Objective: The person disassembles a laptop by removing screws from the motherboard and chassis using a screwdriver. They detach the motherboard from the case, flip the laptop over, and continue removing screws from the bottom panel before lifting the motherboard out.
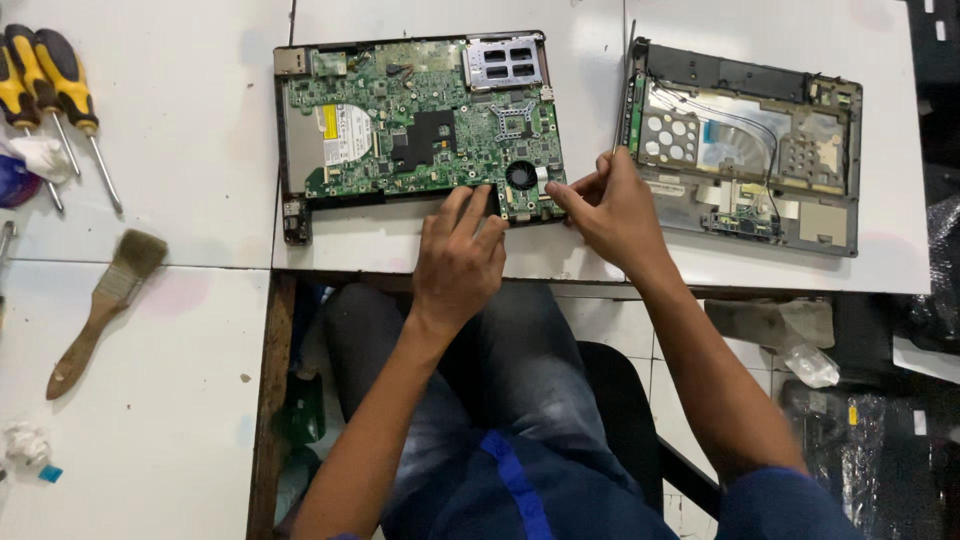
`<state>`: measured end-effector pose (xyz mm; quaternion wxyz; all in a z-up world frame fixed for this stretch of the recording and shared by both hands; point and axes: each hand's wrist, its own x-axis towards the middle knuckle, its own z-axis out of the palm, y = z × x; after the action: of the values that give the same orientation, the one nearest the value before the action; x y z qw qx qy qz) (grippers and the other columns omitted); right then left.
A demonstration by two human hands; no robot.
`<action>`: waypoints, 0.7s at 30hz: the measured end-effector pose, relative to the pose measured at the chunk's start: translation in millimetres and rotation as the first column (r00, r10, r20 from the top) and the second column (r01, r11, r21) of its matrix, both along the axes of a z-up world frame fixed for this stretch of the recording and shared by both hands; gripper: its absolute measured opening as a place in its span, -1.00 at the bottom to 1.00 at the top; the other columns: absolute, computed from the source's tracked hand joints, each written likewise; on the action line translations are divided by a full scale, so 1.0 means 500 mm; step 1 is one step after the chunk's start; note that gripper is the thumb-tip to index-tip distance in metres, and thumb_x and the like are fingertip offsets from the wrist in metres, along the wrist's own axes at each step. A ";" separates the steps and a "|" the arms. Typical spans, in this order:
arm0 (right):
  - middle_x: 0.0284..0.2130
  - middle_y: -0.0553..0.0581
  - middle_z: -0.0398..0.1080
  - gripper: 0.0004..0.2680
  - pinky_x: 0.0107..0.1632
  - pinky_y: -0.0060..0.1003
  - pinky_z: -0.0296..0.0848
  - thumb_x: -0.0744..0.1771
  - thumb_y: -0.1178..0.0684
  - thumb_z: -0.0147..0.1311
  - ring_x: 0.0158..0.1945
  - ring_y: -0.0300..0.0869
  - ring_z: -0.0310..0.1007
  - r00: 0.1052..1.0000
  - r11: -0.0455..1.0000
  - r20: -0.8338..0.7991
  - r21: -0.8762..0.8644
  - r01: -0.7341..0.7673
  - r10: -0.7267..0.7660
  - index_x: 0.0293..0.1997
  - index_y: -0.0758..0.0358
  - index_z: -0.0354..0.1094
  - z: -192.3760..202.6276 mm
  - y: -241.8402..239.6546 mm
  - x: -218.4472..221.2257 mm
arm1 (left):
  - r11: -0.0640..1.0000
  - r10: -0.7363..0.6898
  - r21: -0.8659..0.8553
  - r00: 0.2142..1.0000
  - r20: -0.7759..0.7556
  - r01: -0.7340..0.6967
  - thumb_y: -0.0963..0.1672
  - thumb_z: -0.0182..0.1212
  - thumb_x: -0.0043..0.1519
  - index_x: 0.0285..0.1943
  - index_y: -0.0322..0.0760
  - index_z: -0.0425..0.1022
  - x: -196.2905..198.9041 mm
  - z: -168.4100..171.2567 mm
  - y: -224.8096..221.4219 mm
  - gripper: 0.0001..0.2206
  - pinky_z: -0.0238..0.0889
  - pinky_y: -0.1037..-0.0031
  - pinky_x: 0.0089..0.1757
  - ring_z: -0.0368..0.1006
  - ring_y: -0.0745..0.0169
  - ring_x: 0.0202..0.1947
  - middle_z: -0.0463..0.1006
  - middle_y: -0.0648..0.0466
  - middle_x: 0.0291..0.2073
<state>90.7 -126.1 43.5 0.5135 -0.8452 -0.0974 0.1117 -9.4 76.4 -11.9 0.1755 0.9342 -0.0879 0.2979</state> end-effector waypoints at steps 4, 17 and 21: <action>-0.39 0.24 0.54 -0.59 -0.42 -0.15 0.47 0.35 -0.02 0.41 -0.43 -0.07 0.49 0.997 0.992 0.076 -0.124 -0.005 0.014 -0.08 0.16 -0.01 -0.013 -0.002 0.015 | 1.000 0.003 0.012 1.000 -0.004 -0.003 -0.16 0.23 0.32 -0.13 -0.16 0.54 -0.004 0.006 0.000 -0.98 0.29 0.21 -0.07 0.41 -0.15 0.33 0.59 -0.12 0.24; -0.41 0.35 0.39 -0.59 -0.70 -0.36 0.15 0.39 0.14 0.34 -0.62 -0.08 0.37 0.993 0.971 -0.092 0.232 -0.052 0.076 0.00 0.17 -0.10 -0.008 0.007 0.030 | 0.999 0.036 0.026 0.999 0.026 -0.037 -0.14 0.27 0.28 -0.10 -0.10 0.52 -0.002 -0.025 -0.006 -0.93 0.29 0.13 -0.06 0.39 -0.18 0.36 0.58 -0.12 0.24; -0.42 0.26 0.38 -0.59 -0.69 -0.40 0.09 0.40 0.13 0.36 -0.64 -0.19 0.24 0.993 0.949 -0.097 0.313 -0.036 0.070 -0.03 0.11 -0.10 -0.023 0.003 0.036 | 0.998 0.047 0.040 0.999 0.021 -0.048 -0.14 0.28 0.25 -0.13 -0.08 0.51 0.001 -0.038 -0.007 -0.93 0.29 0.15 -0.07 0.40 -0.16 0.35 0.58 -0.10 0.23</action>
<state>108.5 -124.8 31.8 0.6414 -0.7438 -0.1088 0.1538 -8.8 73.0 -31.1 0.1486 0.9363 -0.0733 0.3096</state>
